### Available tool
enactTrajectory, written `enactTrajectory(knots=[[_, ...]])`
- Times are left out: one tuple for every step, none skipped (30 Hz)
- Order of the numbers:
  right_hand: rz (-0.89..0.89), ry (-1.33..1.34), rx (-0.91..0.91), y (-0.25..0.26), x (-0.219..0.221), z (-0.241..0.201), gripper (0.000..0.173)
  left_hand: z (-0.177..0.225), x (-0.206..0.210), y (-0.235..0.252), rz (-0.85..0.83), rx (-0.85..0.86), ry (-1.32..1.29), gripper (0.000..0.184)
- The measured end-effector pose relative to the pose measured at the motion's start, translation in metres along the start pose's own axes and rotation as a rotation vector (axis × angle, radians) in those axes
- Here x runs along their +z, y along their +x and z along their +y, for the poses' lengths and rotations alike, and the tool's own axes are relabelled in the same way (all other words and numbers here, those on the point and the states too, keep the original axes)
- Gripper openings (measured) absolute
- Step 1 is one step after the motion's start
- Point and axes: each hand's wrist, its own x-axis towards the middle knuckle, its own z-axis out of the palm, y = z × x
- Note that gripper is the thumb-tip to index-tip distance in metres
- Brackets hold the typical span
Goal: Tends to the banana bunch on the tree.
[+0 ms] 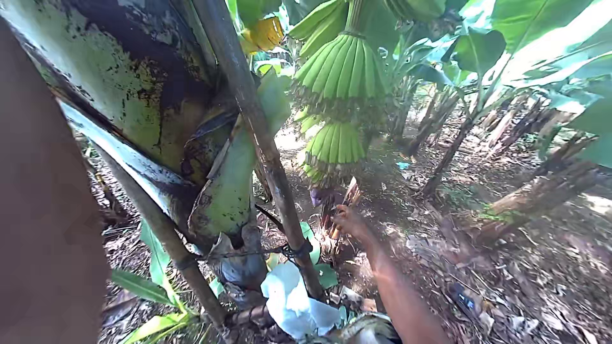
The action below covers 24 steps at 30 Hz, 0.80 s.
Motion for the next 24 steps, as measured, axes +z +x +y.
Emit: enactTrajectory(knots=[[0.019,0.004,-0.012,0.013,0.004,0.003,0.074,-0.003,0.007,-0.002,0.091,0.157,-0.139,0.033],[0.044,-0.001,-0.019,0.026,0.007,0.006,0.081,-0.003,0.009,-0.003,0.110,0.352,-0.277,0.031],[0.069,-0.007,-0.024,0.039,0.009,0.010,0.086,0.004,0.008,-0.001,0.073,0.539,-0.385,0.030],[0.095,-0.008,-0.023,0.051,0.010,0.013,0.090,0.027,0.009,-0.007,0.060,0.608,-0.492,0.022],[0.117,-0.006,-0.021,0.060,0.011,0.015,0.094,0.070,0.017,-0.036,0.145,0.403,-0.627,0.012],[0.141,-0.007,-0.021,0.068,0.011,0.013,0.097,0.079,0.024,-0.063,0.087,0.401,-0.660,0.017],[0.167,-0.021,-0.022,0.074,0.009,0.010,0.100,0.071,0.039,-0.092,0.005,0.419,-0.679,0.021],[0.196,-0.047,-0.027,0.078,0.006,0.006,0.103,0.059,0.058,-0.119,-0.072,0.397,-0.724,0.025],[0.231,-0.065,-0.045,0.085,0.004,0.003,0.107,0.048,0.078,-0.143,-0.162,0.337,-0.784,0.026],[0.279,-0.072,-0.075,0.092,0.003,0.002,0.111,0.041,0.097,-0.161,-0.261,0.236,-0.834,0.026],[0.327,-0.066,-0.111,0.100,0.003,0.003,0.114,0.038,0.113,-0.173,-0.367,0.116,-0.859,0.026],[0.374,-0.066,-0.142,0.107,0.004,0.006,0.116,0.037,0.130,-0.179,-0.479,0.014,-0.844,0.027],[0.421,-0.072,-0.164,0.115,0.005,0.009,0.117,0.037,0.148,-0.179,-0.589,-0.070,-0.804,0.030],[0.479,-0.080,-0.182,0.121,0.007,0.011,0.118,0.037,0.168,-0.174,-0.701,-0.120,-0.758,0.034],[0.548,-0.087,-0.197,0.127,0.010,0.016,0.119,0.037,0.188,-0.166,-0.796,-0.150,-0.716,0.039],[0.614,-0.089,-0.211,0.134,0.014,0.022,0.124,0.040,0.208,-0.155,-0.853,-0.166,-0.640,0.042],[0.669,-0.075,-0.222,0.140,0.016,0.026,0.131,0.047,0.228,-0.140,-0.884,-0.132,-0.510,0.047],[0.718,-0.051,-0.223,0.143,0.017,0.027,0.135,0.057,0.247,-0.124,-0.928,-0.058,-0.352,0.052],[0.755,-0.031,-0.221,0.143,0.017,0.028,0.137,0.070,0.265,-0.109,-0.990,0.037,-0.207,0.058],[0.765,-0.015,-0.212,0.141,0.015,0.027,0.136,0.082,0.284,-0.098,-1.031,0.122,-0.117,0.066],[0.759,-0.004,-0.200,0.137,0.012,0.025,0.133,0.093,0.304,-0.092,-1.057,0.181,-0.066,0.073],[0.741,-0.007,-0.183,0.130,0.009,0.023,0.130,0.102,0.325,-0.089,-1.075,0.233,-0.033,0.080],[0.718,-0.031,-0.173,0.124,0.007,0.023,0.127,0.109,0.345,-0.089,-1.101,0.273,-0.010,0.085],[0.705,-0.054,-0.189,0.118,0.005,0.025,0.127,0.116,0.361,-0.090,-1.126,0.305,0.000,0.084]])
